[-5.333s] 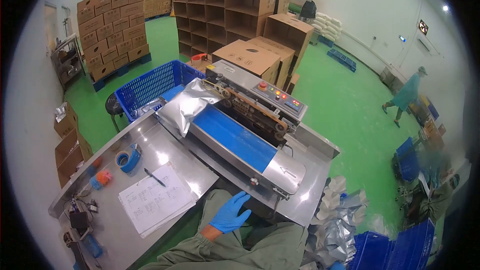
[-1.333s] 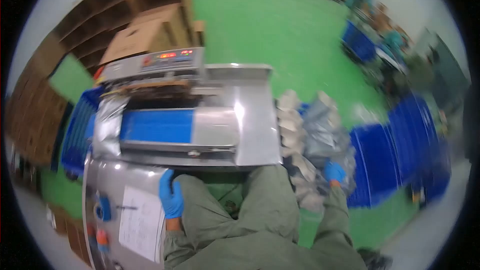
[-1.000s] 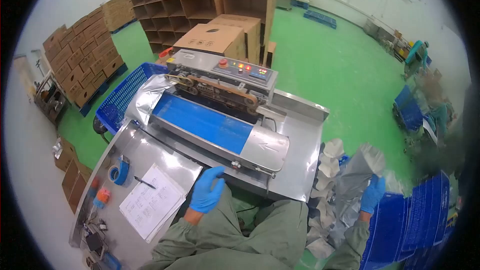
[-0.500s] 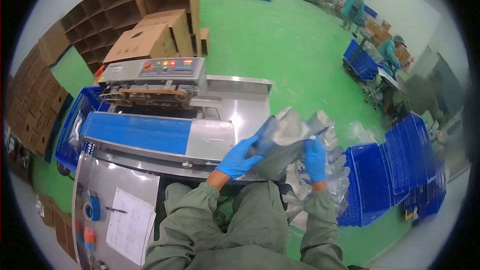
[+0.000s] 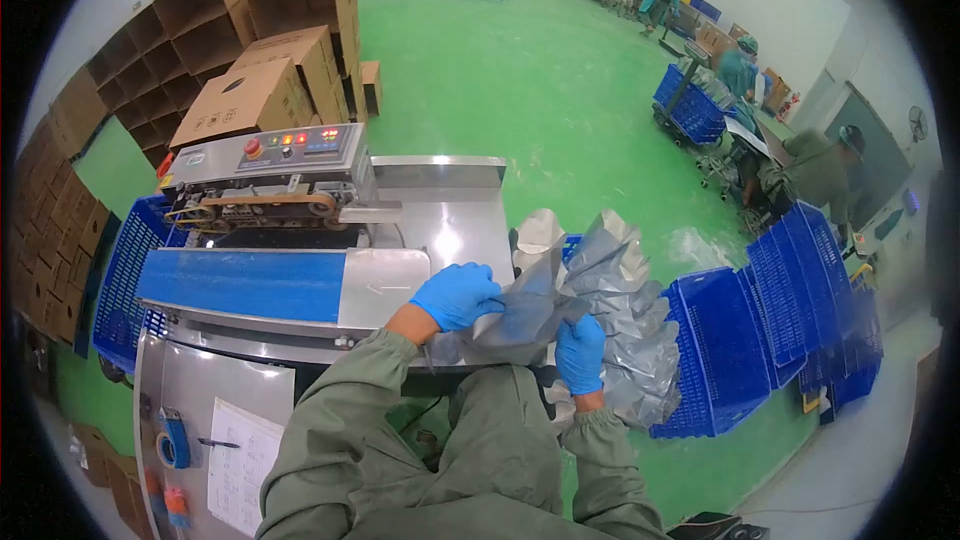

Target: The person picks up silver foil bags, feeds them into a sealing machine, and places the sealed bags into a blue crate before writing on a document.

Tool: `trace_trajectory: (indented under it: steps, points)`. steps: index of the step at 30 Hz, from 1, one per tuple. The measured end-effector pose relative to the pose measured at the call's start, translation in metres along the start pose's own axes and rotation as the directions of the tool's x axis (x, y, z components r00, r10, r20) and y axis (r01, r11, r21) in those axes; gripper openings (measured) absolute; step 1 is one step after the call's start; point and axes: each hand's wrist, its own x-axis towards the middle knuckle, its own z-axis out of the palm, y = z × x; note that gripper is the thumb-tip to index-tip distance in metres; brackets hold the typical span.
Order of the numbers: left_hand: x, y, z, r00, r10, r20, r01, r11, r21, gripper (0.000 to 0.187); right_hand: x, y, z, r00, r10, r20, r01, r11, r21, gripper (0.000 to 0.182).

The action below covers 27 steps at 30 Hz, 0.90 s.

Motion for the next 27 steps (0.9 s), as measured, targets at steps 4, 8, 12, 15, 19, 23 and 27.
trace_trajectory:
  steps: [4, 8, 12, 15, 19, 23, 27]
  points:
    - [-0.03, 0.012, -0.029, 0.983, -0.055, -0.178, 0.041, 0.995, -0.087, 0.011, -0.003, -0.018, -0.005, 0.969, -0.169, -0.179, 0.161, 0.985, -0.058, 0.014]
    - [-0.073, 0.016, -0.042, 0.846, -0.307, -0.436, 0.037, 0.849, -0.528, 0.02, 0.017, -0.071, -0.025, 0.944, -0.033, -0.327, 0.105, 0.973, 0.206, 0.013]
    - [-0.081, 0.018, -0.06, 0.543, -0.757, -0.363, -0.069, 0.39, -0.918, 0.024, 0.056, -0.1, 0.008, 0.949, 0.121, -0.29, -0.011, 0.936, 0.353, 0.02]
    - [-0.072, -0.018, -0.07, 0.244, -0.878, -0.413, -0.109, 0.398, -0.911, 0.025, 0.083, -0.101, 0.059, 0.964, 0.182, -0.193, -0.069, 0.874, 0.481, 0.022]
    - [-0.096, -0.105, -0.03, 0.252, -0.947, -0.198, 0.004, 0.205, -0.979, 0.022, 0.088, -0.078, 0.125, 0.987, 0.158, -0.04, -0.124, 0.887, 0.444, 0.035]
    - [-0.112, -0.137, -0.014, 0.186, -0.963, -0.193, 0.479, 0.261, -0.838, 0.032, 0.086, -0.059, 0.164, 0.956, 0.291, 0.033, -0.272, 0.84, 0.47, 0.039]
    - [-0.116, -0.147, -0.006, 0.145, -0.981, -0.129, 0.371, 0.174, -0.912, 0.029, 0.091, -0.061, 0.18, 0.922, 0.374, 0.1, -0.377, 0.807, 0.455, 0.04]
